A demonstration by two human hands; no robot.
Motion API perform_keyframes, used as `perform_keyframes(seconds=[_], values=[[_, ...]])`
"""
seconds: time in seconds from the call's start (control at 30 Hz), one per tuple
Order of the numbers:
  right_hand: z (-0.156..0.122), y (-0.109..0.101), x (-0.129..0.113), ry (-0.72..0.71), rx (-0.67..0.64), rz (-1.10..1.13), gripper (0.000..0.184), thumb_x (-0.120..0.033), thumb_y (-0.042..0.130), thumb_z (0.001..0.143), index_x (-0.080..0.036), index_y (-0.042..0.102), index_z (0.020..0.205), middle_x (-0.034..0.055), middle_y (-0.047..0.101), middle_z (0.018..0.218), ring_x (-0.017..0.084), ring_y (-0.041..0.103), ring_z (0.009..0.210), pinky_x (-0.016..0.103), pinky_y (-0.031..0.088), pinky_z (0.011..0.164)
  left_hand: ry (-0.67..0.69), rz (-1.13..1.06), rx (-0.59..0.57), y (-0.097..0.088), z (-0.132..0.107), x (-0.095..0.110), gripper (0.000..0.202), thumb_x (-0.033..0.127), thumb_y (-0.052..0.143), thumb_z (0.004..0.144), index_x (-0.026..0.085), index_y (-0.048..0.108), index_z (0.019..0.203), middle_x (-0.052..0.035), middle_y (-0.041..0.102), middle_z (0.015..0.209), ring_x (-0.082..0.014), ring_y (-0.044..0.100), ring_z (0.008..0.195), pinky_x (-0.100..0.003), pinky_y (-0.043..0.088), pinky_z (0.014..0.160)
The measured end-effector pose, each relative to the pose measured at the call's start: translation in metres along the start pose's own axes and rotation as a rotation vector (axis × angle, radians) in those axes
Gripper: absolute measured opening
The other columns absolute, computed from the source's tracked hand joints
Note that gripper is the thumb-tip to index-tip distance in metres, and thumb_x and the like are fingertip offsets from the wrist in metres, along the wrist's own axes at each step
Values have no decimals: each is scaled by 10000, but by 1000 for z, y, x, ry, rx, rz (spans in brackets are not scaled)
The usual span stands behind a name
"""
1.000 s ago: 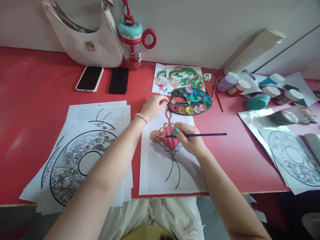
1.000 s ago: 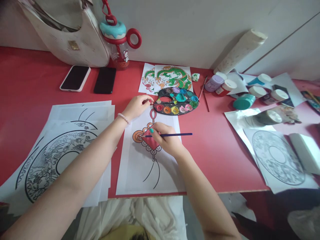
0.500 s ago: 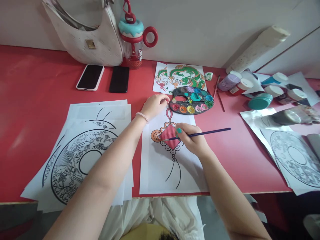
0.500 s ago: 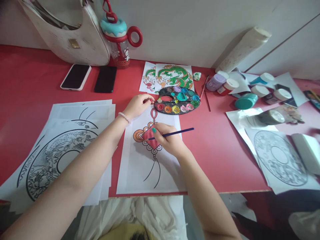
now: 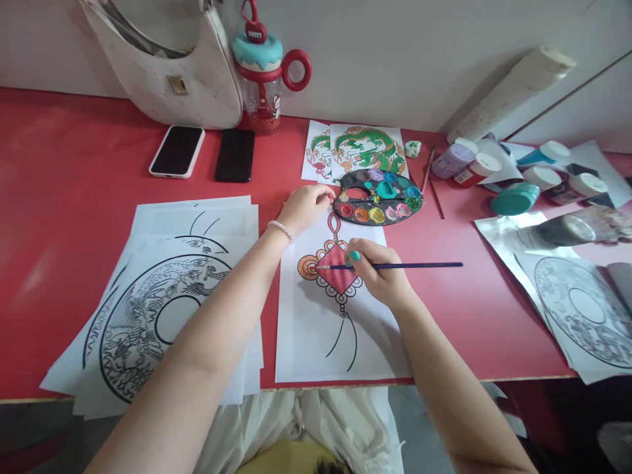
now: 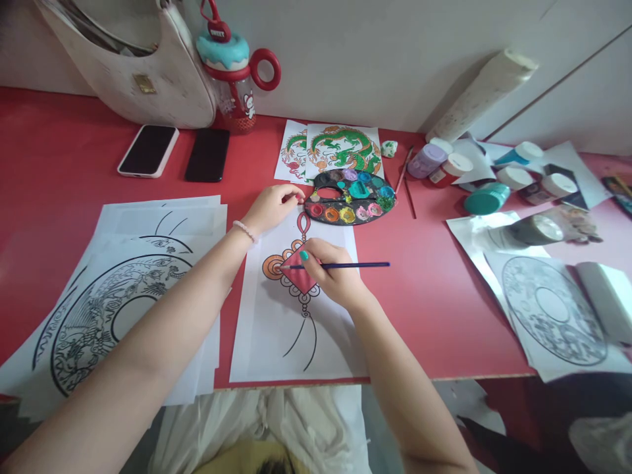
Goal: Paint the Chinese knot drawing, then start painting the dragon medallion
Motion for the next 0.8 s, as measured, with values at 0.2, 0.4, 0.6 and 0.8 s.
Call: perform_keyframes(seconds=[0.2,0.4,0.6,0.8], values=[[1,2,-2,17,-63,-23,312,-325,374,919,-199,375,634,-24,371,584,97,323,540,258,296,514,-5,19,-2,-1,0,1,207,201,453,850,186,652,906,-37,697,899,-155,625,826,-272,469,749],[1,0,-3,34,-5,-24,318,-337,384,910,-200,383,623,-17,389,579,104,353,541,267,298,522,-3,-2,-3,-1,0,1,203,188,458,841,182,652,903,-35,698,894,-154,628,822,-270,472,754],[1,-2,1,29,73,-55,297,-294,385,908,-202,368,627,-14,397,596,104,348,548,271,294,529,-5,15,-2,-1,0,1,203,192,459,843,189,652,903,-33,699,893,-158,629,824,-272,472,749],[1,-1,-2,25,26,-77,291,-289,383,908,-199,386,631,-16,393,588,101,351,537,267,295,521,-5,11,-4,-1,0,1,208,207,455,851,189,651,917,-39,697,904,-161,625,843,-278,472,766]])
Point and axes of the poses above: each hand's wrist, its own z-axis towards the middle knuckle, its own y-axis out of the palm, x = y × z, the point moved 3 cm from there along z, towards the middle knuckle
